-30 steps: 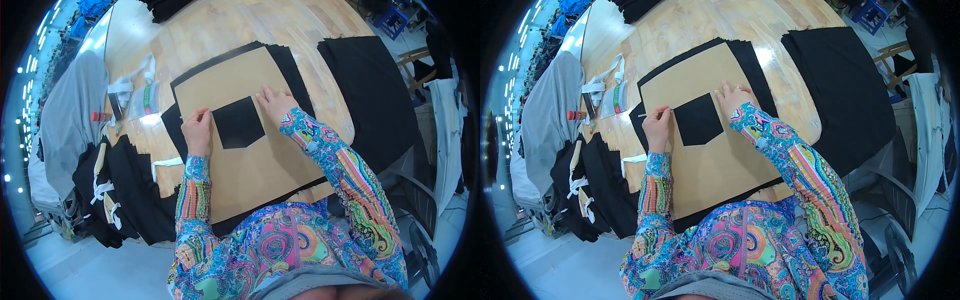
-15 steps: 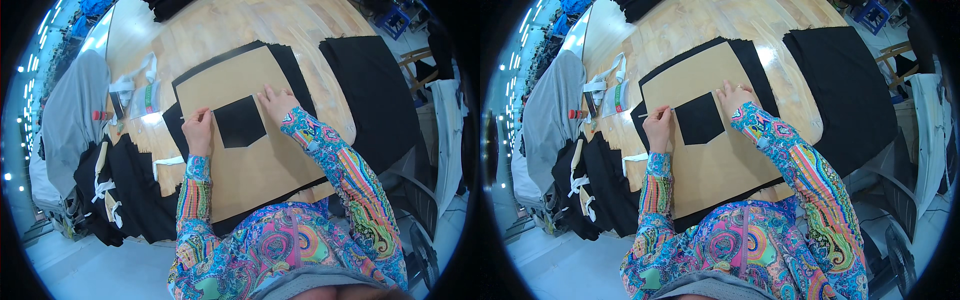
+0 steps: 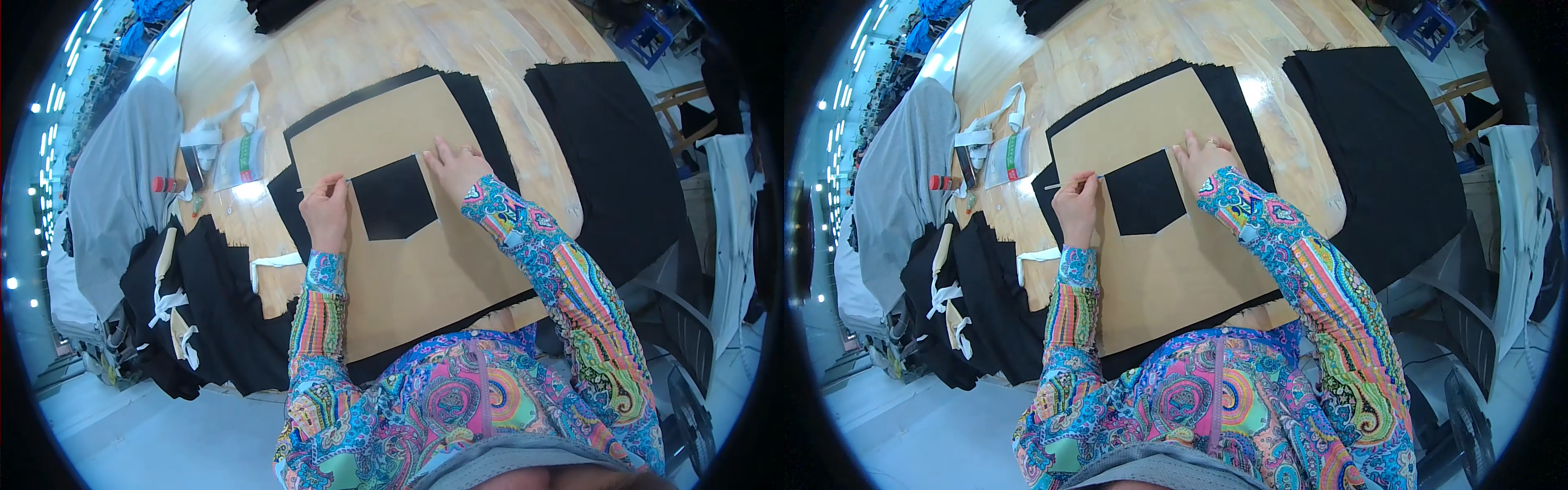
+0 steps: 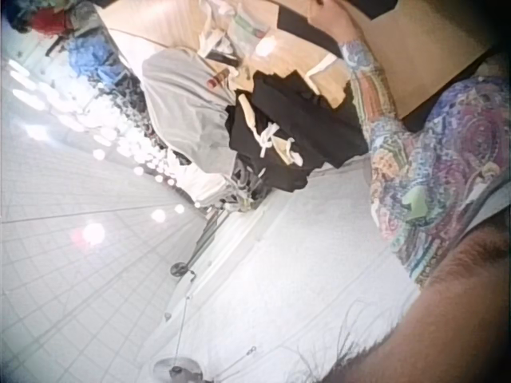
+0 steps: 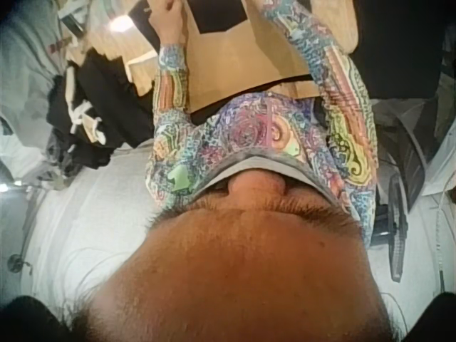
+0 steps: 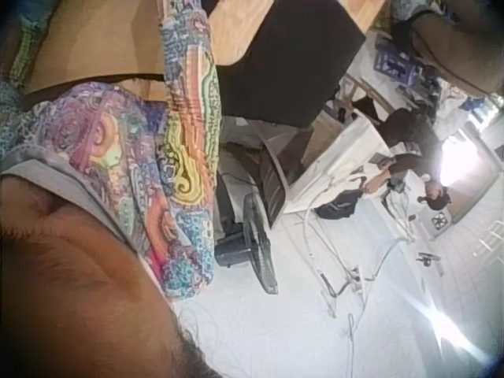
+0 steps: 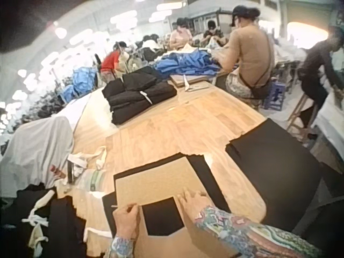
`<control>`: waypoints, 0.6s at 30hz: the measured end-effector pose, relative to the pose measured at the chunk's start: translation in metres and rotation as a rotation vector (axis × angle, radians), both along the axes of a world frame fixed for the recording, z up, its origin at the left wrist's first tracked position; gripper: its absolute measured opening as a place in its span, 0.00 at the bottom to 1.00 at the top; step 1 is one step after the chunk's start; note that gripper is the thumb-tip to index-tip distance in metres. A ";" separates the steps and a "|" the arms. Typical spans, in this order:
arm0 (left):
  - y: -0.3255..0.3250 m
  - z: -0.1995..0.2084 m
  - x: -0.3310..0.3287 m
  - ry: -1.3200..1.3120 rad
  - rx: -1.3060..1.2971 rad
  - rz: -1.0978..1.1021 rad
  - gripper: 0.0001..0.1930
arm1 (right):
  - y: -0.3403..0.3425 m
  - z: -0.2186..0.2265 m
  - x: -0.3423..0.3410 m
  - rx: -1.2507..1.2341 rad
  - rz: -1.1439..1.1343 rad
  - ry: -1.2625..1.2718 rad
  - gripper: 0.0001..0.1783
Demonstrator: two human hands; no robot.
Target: The person uses a cardboard template to trace shapes onto black fabric. They place the template on the fabric, trace the outline with a white marker, and then move the template to a new position to repeat the process. The person handles the template and fabric repeatedly to mark multiple sections.
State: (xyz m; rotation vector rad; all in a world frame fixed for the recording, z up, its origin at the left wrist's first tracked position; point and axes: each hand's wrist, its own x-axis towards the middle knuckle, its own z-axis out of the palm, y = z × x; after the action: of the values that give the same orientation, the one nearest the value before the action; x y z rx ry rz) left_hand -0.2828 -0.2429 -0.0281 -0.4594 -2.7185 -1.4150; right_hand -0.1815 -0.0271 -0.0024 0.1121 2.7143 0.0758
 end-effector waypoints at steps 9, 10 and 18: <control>0.003 0.010 0.009 0.083 -0.191 -0.023 0.09 | -0.001 -0.002 0.002 0.003 0.007 0.040 0.33; 0.001 0.011 0.013 0.094 -0.214 -0.036 0.09 | -0.001 -0.001 0.002 0.002 0.006 0.037 0.33; -0.030 0.014 0.070 0.053 -0.273 -0.149 0.06 | -0.001 0.004 0.001 0.034 0.019 -0.007 0.36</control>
State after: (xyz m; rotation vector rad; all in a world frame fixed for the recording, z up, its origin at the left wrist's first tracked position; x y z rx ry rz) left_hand -0.2130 -0.2731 -0.0142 -0.7161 -2.8980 -1.0411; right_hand -0.1802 -0.0284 0.0012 0.0958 2.7082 0.1280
